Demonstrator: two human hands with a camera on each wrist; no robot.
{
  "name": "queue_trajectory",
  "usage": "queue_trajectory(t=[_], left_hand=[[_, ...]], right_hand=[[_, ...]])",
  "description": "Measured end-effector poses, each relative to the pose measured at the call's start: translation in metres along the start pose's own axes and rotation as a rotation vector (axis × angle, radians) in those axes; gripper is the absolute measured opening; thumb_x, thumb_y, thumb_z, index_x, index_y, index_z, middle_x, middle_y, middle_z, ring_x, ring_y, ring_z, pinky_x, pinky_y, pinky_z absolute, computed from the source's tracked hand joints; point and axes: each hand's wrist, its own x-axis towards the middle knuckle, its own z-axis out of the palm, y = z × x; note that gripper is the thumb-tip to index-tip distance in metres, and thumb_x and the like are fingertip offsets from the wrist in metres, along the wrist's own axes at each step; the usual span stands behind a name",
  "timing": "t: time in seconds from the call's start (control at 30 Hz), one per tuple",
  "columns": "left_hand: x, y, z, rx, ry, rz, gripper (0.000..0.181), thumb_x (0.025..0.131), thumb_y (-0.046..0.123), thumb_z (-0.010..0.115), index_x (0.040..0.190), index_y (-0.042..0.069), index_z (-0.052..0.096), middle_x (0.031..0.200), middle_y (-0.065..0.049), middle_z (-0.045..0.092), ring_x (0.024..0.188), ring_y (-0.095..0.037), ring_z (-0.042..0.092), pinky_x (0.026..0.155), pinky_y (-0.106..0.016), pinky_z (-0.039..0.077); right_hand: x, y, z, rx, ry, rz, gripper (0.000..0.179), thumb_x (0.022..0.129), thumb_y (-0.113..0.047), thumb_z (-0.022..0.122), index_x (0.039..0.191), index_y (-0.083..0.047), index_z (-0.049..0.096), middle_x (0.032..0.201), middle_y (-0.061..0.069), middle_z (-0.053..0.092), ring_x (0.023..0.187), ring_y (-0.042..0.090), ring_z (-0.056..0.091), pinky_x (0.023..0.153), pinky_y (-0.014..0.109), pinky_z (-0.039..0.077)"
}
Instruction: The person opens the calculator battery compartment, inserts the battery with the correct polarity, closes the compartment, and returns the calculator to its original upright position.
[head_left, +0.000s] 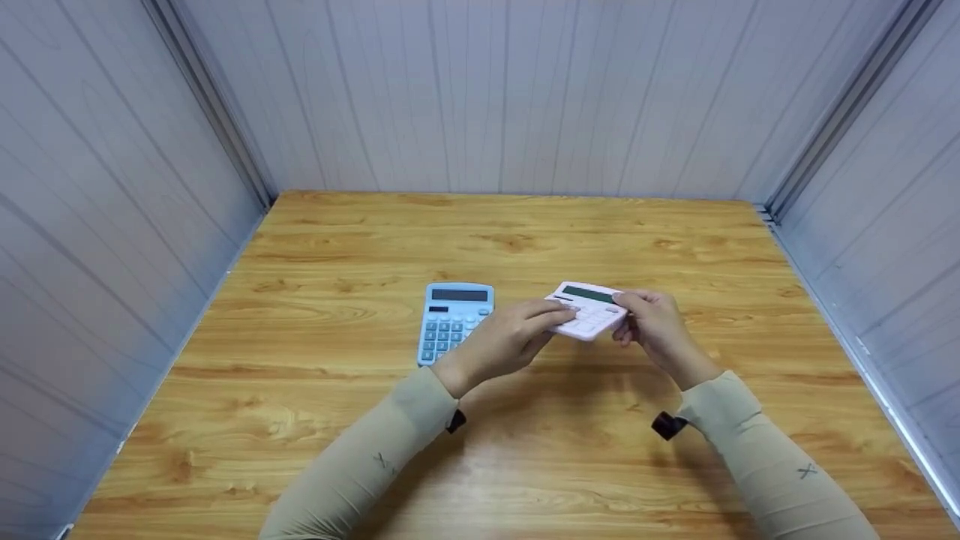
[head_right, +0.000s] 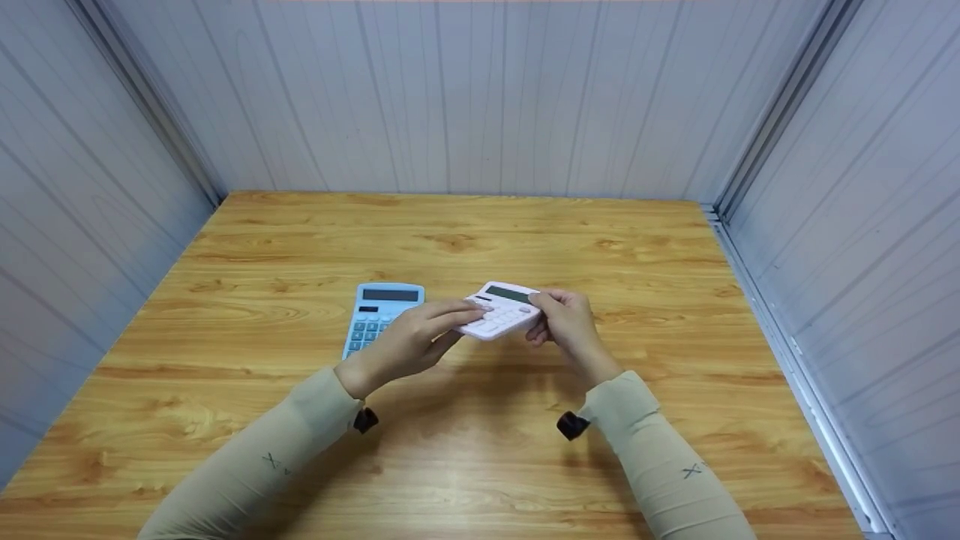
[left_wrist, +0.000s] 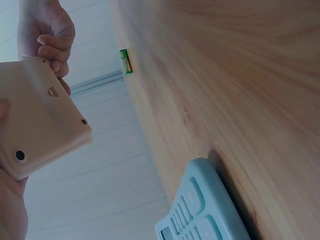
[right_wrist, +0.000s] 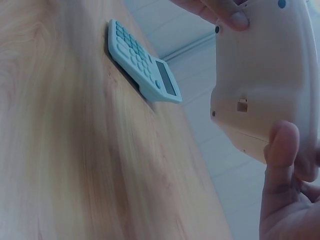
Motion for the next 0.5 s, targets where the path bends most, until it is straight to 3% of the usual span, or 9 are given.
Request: queue_trajectory(t=[0.13, 0.23, 0.37, 0.5], left_hand=[[0.0008, -0.0001, 0.0, -0.014, 0.064, -0.011, 0.03, 0.111, 0.011, 0.062, 0.14, 0.008, 0.069, 0.129, -0.012, 0.077, 0.12, -0.027, 0.076, 0.104, -0.036, 0.063], [0.0016, 0.0, -0.0014, -0.071, 0.106, -0.068, 0.028, 0.112, 0.012, 0.061, 0.138, 0.006, 0.069, 0.126, -0.013, 0.078, 0.117, -0.026, 0.077, 0.102, -0.036, 0.064], [0.0023, -0.0006, -0.0054, -0.226, 0.135, -0.182, 0.029, 0.111, 0.007, 0.06, 0.139, 0.002, 0.068, 0.13, -0.016, 0.077, 0.121, -0.027, 0.076, 0.103, -0.036, 0.063], [0.0013, -0.0021, -0.0053, -0.394, 0.169, -0.296, 0.033, 0.11, 0.002, 0.059, 0.142, -0.002, 0.066, 0.132, -0.02, 0.076, 0.121, -0.03, 0.076, 0.096, -0.036, 0.066]], right_hand=[[-0.0002, -0.0009, 0.0019, 0.015, -0.019, -0.025, 0.036, 0.11, -0.014, 0.055, 0.08, -0.011, 0.074, 0.058, 0.0, 0.066, 0.046, 0.009, 0.06, 0.043, 0.02, 0.052], [-0.0017, -0.0023, 0.0023, 0.008, -0.027, -0.052, 0.043, 0.114, -0.024, 0.053, 0.078, -0.009, 0.073, 0.06, 0.001, 0.066, 0.046, 0.01, 0.061, 0.042, 0.021, 0.052], [-0.0035, -0.0046, 0.0015, 0.02, -0.007, -0.083, 0.046, 0.116, -0.036, 0.048, 0.087, -0.009, 0.07, 0.063, 0.003, 0.067, 0.046, 0.01, 0.062, 0.042, 0.022, 0.053], [-0.0039, -0.0051, 0.0015, 0.06, 0.022, -0.108, 0.038, 0.116, -0.038, 0.047, 0.097, -0.01, 0.066, 0.064, 0.002, 0.067, 0.048, 0.011, 0.062, 0.044, 0.022, 0.054]])
